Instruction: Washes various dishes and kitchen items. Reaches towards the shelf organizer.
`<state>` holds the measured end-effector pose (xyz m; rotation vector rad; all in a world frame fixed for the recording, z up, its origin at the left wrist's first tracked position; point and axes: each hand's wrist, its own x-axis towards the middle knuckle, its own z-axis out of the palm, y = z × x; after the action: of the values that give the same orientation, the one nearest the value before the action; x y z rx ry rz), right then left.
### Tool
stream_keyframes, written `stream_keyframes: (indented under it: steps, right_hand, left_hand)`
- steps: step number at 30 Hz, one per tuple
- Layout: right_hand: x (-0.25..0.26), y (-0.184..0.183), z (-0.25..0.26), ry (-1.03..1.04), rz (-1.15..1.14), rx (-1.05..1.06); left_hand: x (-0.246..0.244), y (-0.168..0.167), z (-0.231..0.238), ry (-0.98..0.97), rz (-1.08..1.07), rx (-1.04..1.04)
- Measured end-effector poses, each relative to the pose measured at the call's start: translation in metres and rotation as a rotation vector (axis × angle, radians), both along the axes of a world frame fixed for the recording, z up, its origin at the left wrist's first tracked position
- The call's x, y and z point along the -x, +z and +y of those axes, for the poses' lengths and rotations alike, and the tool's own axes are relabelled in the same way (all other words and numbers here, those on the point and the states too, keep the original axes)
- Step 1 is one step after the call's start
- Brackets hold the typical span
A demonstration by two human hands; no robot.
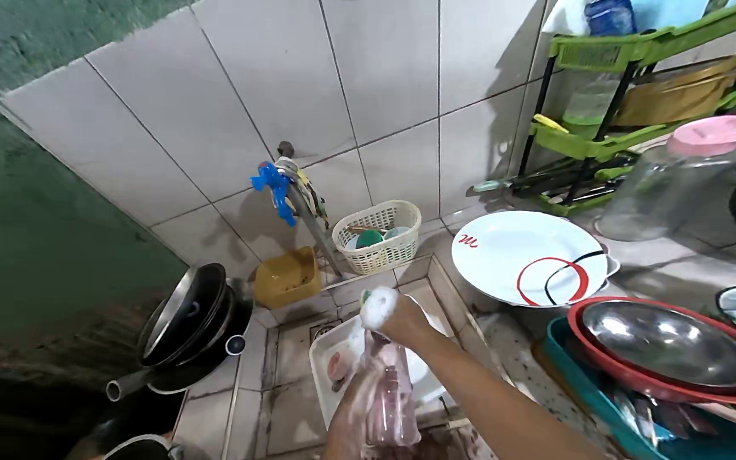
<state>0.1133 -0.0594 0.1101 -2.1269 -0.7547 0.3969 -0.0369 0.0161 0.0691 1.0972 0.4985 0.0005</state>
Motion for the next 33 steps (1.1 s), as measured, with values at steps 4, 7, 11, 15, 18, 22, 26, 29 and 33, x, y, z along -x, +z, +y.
stream_keyframes:
  steps: [4,7,11,15,18,22,26,29,33]
  right_hand:
    - [0.017,0.025,0.014,-0.062,0.007,0.089]
    - [0.047,0.024,0.012,0.033,0.05,-0.009]
    - [0.091,-0.004,-0.017,0.154,0.127,-0.136]
    - [0.1,-0.042,-0.032,0.313,-0.354,-0.383]
    - [0.086,-0.048,-0.04,0.453,-0.607,-0.399]
    - [0.093,-0.036,-0.053,0.223,-0.492,-0.533]
    - [0.077,0.002,-0.036,-0.045,0.01,-0.395]
    - [0.041,0.001,-0.014,0.057,-0.055,-0.144]
    - [0.025,0.0,-0.007,-0.063,0.104,-0.362]
  left_hand:
    - [-0.002,0.009,-0.01,0.142,0.03,-0.094]
    - [-0.004,-0.004,0.005,0.274,-0.104,0.105]
    - [0.002,-0.011,0.03,0.301,-0.234,0.239]
    - [0.014,-0.024,0.028,0.299,-0.352,0.205]
    - [0.0,-0.013,0.018,0.374,-0.324,0.159]
    - [0.0,-0.014,0.017,0.173,-0.44,0.392]
    - [0.013,0.001,0.007,0.101,-0.287,0.195]
    - [0.02,-0.034,0.026,-0.051,-0.476,0.13]
    - [0.008,-0.006,0.008,0.013,-0.306,0.274]
